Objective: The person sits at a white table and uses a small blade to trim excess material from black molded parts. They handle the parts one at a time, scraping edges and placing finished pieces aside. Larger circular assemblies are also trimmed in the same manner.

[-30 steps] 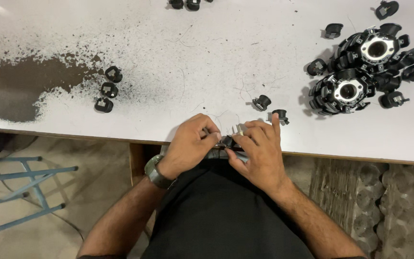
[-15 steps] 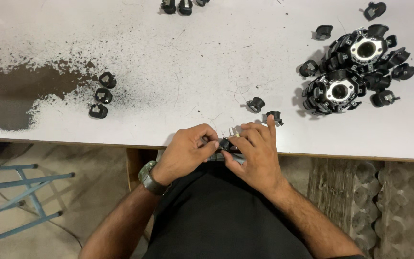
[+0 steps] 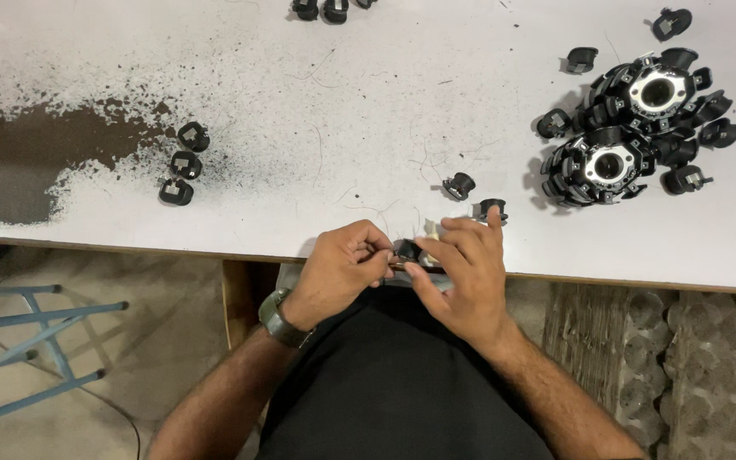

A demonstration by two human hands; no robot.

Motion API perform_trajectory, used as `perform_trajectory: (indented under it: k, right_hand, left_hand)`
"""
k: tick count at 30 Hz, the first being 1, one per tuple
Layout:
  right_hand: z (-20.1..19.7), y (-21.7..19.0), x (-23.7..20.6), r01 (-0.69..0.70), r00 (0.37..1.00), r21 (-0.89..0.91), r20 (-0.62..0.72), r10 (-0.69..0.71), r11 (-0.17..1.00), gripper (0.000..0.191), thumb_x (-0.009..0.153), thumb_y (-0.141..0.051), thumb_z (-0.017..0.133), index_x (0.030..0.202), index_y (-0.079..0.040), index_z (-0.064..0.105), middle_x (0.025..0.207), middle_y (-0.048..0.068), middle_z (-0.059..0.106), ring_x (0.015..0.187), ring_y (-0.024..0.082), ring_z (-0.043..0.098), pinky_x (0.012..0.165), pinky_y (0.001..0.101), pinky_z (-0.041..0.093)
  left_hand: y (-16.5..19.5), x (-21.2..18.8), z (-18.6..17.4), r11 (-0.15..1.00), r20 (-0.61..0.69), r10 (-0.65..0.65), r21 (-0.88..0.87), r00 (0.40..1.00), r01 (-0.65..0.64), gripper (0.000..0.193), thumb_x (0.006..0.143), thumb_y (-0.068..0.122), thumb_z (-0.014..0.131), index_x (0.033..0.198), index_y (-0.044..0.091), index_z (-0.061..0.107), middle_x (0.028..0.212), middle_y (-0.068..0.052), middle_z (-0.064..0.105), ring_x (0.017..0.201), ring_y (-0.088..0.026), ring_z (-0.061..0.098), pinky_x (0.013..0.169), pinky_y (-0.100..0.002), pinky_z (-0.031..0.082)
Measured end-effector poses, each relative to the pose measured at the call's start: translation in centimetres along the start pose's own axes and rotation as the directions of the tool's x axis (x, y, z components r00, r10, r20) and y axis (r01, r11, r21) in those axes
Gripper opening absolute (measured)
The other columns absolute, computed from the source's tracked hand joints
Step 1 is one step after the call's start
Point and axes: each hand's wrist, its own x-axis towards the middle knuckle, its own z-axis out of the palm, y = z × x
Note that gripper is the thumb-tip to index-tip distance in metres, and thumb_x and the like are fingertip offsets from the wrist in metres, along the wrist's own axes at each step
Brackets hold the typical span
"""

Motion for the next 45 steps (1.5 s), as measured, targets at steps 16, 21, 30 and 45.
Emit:
perform_trajectory:
  k: [16,21,30,45]
  right_hand:
    - [1.7,-0.7,-2.3,0.047,0.996,0.145,-0.087,-0.035,0.988,0.033,0.083,0.007,0.077,0.108,-0.006,0.059,0.097,0.008,0.069,0.110,0.025,0.071,0.126,0.0561,0.032]
    - [1.8,-0.5,-2.5,0.051,0.996,0.141,-0.078,-0.040,0.989,0.033,0.082,0.007,0.077,0.108,-0.005,0.059,0.099,0.009,0.069,0.110,0.025,0.070,0.126,0.0564,0.031]
    - [1.7,-0.6,-2.4,0.052,0.996,0.139,-0.084,-0.041,0.989,0.034,0.083,0.007,0.077,0.109,-0.006,0.060,0.097,0.007,0.069,0.110,0.024,0.070,0.127,0.0556,0.030]
    - [0.9,1.1,-0.4,-0.013,0.995,0.036,-0.094,0.016,0.999,0.025,0.087,0.005,0.075,0.105,-0.006,0.062,0.102,0.012,0.068,0.109,0.028,0.068,0.126,0.0565,0.032]
  left_hand:
    - [-0.1,-0.6,2.0,0.982,-0.130,0.137,0.149,0.982,-0.117,0.006,0.094,0.004,0.067,0.094,-0.001,0.066,0.080,-0.005,0.073,0.071,-0.005,0.068,0.059,-0.020,0.057]
    - [0.1,-0.7,1.9,0.965,-0.127,0.190,0.208,0.974,-0.161,0.006,0.094,0.006,0.068,0.095,0.000,0.068,0.079,-0.002,0.071,0.065,-0.003,0.064,0.054,-0.019,0.053]
    - [0.2,-0.7,2.0,0.964,-0.134,0.146,0.243,0.980,-0.111,0.007,0.094,0.008,0.068,0.094,0.002,0.069,0.076,-0.003,0.071,0.061,-0.004,0.062,0.051,-0.021,0.050]
    - [0.0,-0.4,1.7,0.884,-0.063,0.331,0.369,0.941,-0.286,0.012,0.096,0.012,0.069,0.103,0.002,0.069,0.088,-0.005,0.073,0.071,-0.011,0.070,0.061,-0.026,0.055]
